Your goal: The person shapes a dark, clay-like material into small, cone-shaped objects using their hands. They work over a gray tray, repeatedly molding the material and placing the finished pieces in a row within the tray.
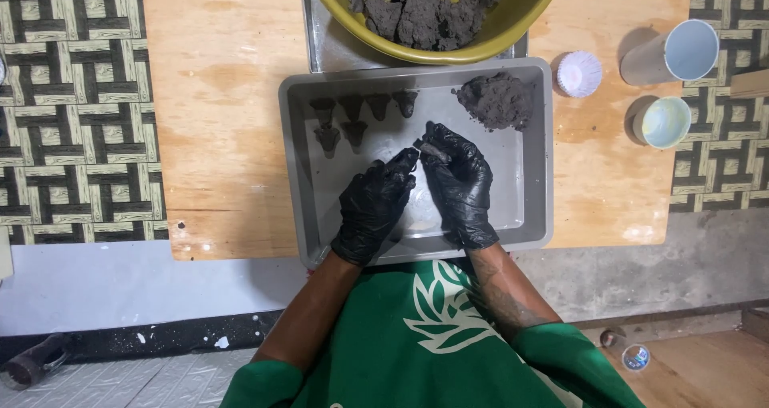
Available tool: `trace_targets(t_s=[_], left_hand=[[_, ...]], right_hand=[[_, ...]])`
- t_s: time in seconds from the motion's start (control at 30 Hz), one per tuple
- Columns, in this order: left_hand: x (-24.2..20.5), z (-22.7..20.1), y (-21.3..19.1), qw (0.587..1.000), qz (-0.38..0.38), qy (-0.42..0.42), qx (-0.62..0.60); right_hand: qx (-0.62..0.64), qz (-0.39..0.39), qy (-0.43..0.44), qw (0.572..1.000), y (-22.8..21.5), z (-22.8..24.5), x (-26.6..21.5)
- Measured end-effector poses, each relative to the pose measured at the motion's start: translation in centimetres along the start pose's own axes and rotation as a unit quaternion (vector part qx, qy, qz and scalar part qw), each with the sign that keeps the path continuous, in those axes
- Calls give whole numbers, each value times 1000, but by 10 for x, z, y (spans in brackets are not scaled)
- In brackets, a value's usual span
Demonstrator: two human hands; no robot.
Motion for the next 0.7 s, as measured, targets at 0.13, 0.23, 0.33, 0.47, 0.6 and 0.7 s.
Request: trace_targets(t_s=[0.13, 0.23, 0.33, 0.47, 0.6, 0.7], left_hand=[[4, 0, 1, 1000, 19, -6, -12], [-1, 1, 14, 1000, 21, 7, -3], [-8, 3, 33, 998, -56, -12, 17], [-24, 24, 73, 995, -78, 45, 40], [-27, 32, 86, 992, -88, 88, 35], [-16, 25, 58, 989, -102, 101, 40]], right_hand=[[1, 4, 8, 1000, -1, -3, 1], [3, 14, 7, 1000, -3, -6, 1], [20, 6, 3, 1000, -1, -5, -1], [18, 12, 12, 1000, -2, -6, -4], [8, 16, 35, 999, -3, -3, -3], [49, 6, 68, 996, -3, 6, -7]])
Point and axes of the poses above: each hand's wrist, its own x-axis towards the middle knuckle, its own y-axis out of the palm, z = x × y, the point moved 3 cm from there along x, towards the middle knuckle, and after that the axes turned 5 degrees about z, right-handed, at the moved point
